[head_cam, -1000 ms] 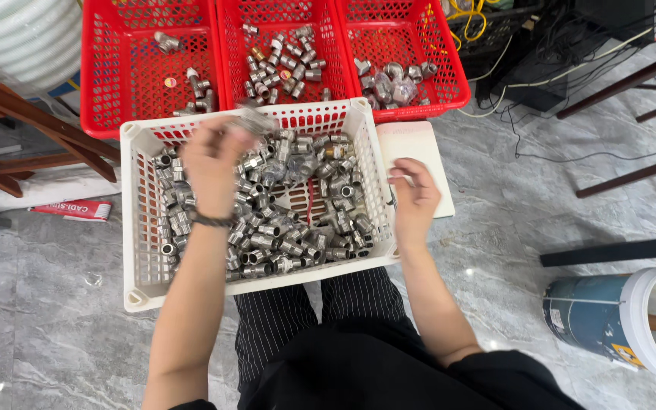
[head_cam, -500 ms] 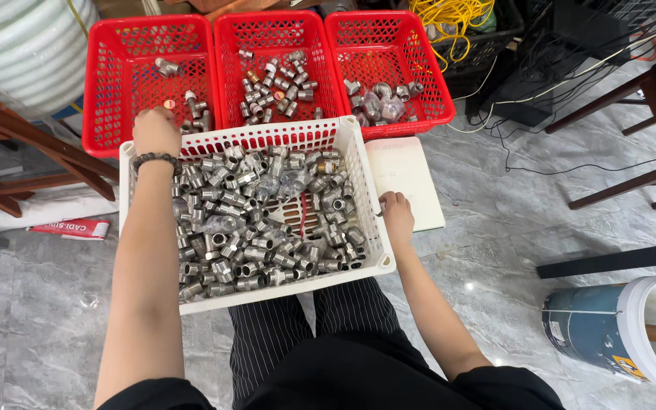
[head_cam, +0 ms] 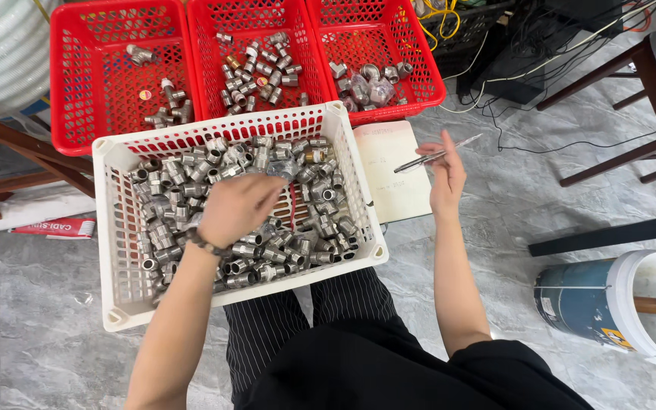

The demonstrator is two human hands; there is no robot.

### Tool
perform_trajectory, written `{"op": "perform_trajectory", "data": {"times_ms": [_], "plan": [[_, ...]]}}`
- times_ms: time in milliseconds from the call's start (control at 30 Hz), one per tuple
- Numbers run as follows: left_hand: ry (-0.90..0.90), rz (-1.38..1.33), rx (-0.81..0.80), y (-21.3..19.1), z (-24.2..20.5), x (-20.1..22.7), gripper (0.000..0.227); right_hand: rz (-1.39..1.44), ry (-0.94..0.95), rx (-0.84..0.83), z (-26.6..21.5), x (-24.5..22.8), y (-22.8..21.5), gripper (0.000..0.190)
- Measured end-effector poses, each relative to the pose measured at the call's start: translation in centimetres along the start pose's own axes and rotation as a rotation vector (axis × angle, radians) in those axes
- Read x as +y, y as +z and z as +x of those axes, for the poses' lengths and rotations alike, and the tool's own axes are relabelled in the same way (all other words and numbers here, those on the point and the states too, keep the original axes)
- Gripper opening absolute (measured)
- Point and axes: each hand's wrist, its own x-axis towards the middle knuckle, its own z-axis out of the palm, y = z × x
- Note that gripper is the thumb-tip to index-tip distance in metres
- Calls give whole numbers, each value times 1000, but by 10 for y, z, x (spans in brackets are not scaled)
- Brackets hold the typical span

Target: The person sits on the floor with a white basket of metal connectors on their lap. They pick up individual connectors, inspect them, and place them into one of three red baskets, while also writing on a notepad.

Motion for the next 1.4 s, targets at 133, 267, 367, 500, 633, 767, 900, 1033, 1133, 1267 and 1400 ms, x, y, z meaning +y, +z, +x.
{"op": "perform_trajectory", "data": {"times_ms": [133,267,367,500,633,767,900,1033,1133,1267,1400], "plan": [[127,101,-98,11,-7,-10,20,74,60,45,5,16,6,26],[74,111,-15,3,-11,-31,15,82,223,116,-2,62,10,24],[1,58,76,2,-15,-41,13,203,378,62,1,70,21,49],[-9,71,123,4,-16,-44,13,134,439,71,2,72,35,4],[16,47,136,-2,-12,-37,13,-6,410,125,-12,107,38,33],[25,44,142,-6,-10,-31,13,-46,418,163,-14,105,41,31],[35,46,140,-9,-9,-30,11,-45,399,186,-14,103,41,24],[38,44,140,-14,-6,-25,10,-88,402,188,-13,93,45,24],[39,43,138,-15,-5,-22,9,-91,400,183,-15,103,42,24],[42,50,144,-14,-5,-23,9,-74,403,135,-17,115,37,25],[-10,38,87,-14,-6,-25,10,-82,347,171,-15,91,40,23]]}}
